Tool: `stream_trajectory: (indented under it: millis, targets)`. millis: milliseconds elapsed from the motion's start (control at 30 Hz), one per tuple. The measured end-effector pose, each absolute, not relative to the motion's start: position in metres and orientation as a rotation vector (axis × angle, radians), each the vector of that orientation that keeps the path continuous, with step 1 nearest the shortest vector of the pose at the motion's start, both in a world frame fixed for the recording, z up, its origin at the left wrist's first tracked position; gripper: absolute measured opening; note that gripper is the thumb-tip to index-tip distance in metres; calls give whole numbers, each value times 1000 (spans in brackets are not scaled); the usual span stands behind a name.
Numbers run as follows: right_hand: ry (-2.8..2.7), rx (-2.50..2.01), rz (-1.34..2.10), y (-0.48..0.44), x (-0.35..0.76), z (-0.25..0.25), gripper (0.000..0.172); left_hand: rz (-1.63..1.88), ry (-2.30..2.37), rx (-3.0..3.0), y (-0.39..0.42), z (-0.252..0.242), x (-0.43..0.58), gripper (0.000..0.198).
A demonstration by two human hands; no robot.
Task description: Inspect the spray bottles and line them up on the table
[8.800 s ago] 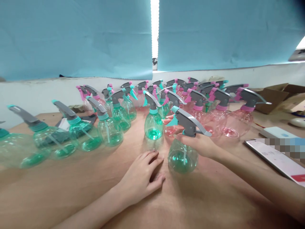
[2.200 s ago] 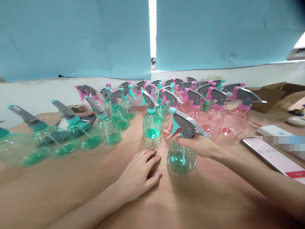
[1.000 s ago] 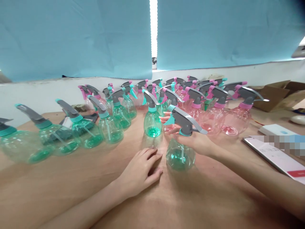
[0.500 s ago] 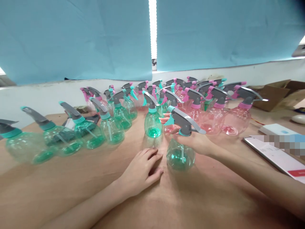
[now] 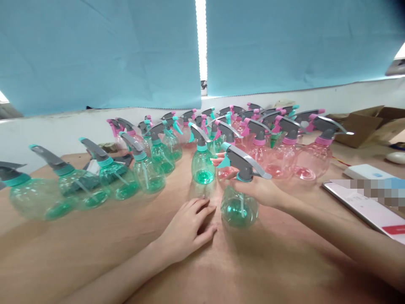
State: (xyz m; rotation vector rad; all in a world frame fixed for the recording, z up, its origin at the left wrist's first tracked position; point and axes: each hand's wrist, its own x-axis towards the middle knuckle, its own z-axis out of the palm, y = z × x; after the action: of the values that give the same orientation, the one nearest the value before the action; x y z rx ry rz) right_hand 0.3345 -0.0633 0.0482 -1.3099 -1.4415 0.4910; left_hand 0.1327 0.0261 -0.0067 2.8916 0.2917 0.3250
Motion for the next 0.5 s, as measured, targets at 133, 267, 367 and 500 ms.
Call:
stream_trajectory:
  millis: [133, 267, 367, 500]
  targets:
    - [-1415, -1278, 523, -62, 334, 50, 51, 320, 292, 2892, 26, -7, 133, 41]
    - [-1394, -1264, 570, -61, 335, 51, 40, 325, 289, 2888, 27, -7, 133, 41]
    - [-1364, -1252, 568, -61, 337, 50, 30, 342, 282, 2887, 27, -7, 133, 41]
    - [-1377, -1242, 556, -63, 338, 48, 25, 339, 280, 2890, 28, -8, 133, 41]
